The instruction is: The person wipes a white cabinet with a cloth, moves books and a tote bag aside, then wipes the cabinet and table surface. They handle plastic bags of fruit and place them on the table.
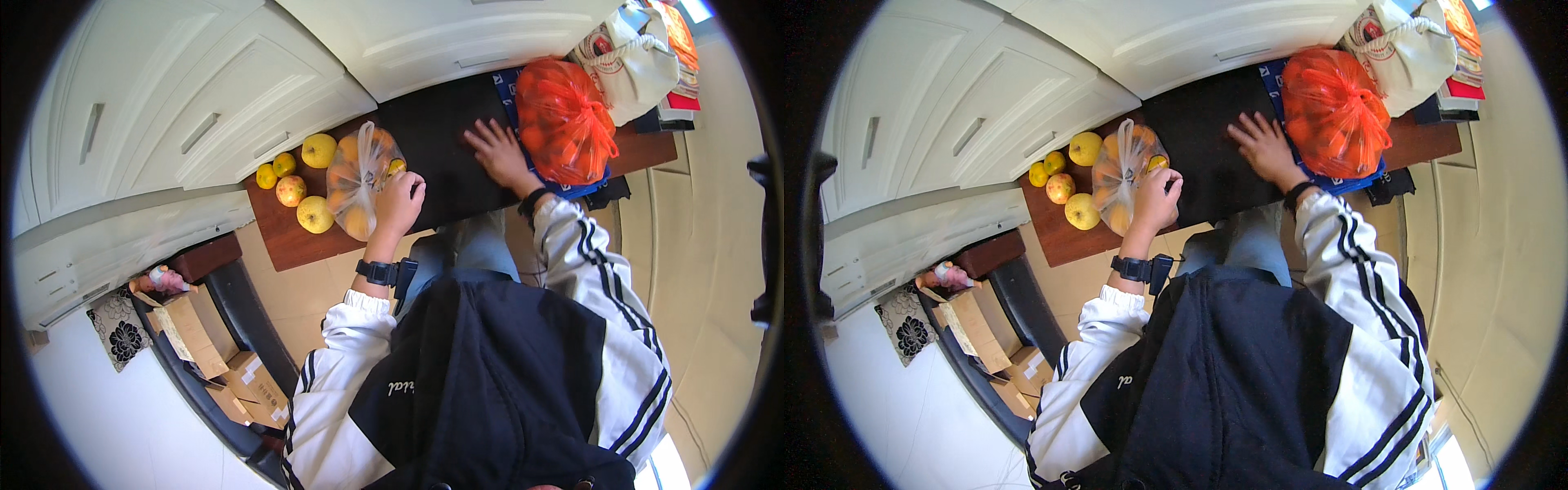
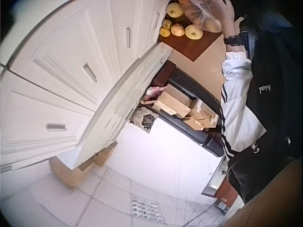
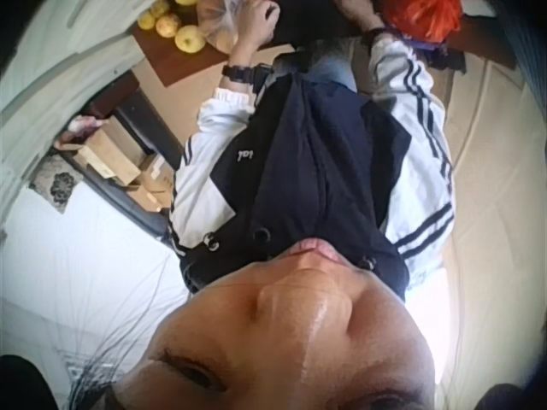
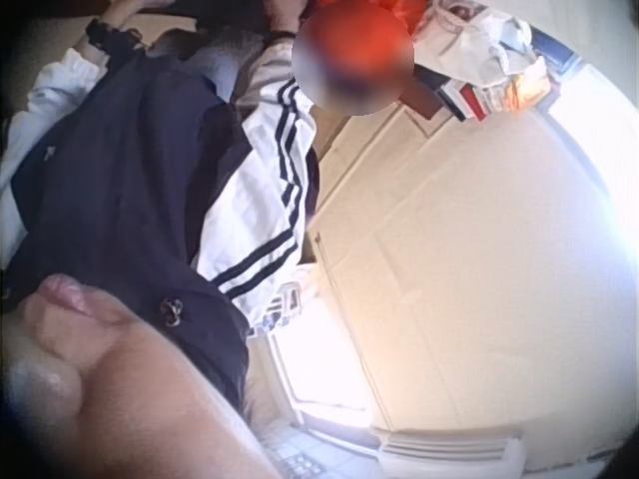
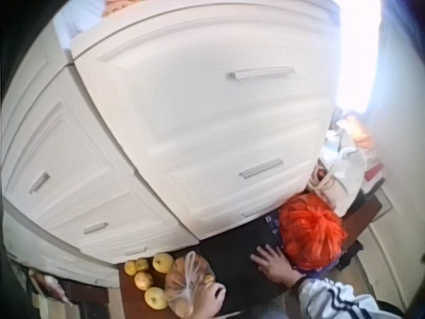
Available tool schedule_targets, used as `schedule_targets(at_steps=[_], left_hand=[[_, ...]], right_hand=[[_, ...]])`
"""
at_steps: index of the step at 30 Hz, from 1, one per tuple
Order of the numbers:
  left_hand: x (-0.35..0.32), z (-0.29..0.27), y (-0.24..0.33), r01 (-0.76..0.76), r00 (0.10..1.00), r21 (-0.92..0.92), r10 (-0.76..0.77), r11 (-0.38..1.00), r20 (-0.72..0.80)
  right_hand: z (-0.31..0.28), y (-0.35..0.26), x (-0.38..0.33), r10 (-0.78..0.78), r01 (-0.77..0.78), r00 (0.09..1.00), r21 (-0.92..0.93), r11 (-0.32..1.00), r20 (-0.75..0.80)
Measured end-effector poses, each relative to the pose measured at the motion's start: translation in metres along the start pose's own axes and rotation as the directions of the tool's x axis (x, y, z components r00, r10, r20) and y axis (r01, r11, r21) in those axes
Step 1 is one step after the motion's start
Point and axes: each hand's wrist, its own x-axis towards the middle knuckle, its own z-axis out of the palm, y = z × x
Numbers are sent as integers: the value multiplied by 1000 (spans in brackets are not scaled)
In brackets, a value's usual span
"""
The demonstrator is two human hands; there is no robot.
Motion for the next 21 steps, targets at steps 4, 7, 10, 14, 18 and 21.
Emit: schedule_targets(at_steps=[4,7,10,14,18,21], left_hand=[[-2,-5,-1,49,999,-73,-49,996,4],[0,-19,-2,105,989,-173,-121,979,-84],[-1,-40,-1,173,963,-324,-229,930,-144],[1,-63,-7,169,933,0,-160,986,-322],[0,-59,-13,314,939,525,-176,791,-297],[-3,-43,-14,431,902,597,-351,677,-252]], right_hand=[[11,10,-20,89,-80,991,91,993,-100],[18,-2,-71,132,-118,981,107,987,-141],[23,-23,-107,165,-159,979,54,986,-124],[26,-59,-105,-87,89,996,66,994,-35],[32,-106,-83,-457,452,889,124,884,18],[35,-118,-70,-549,545,835,88,834,33]])
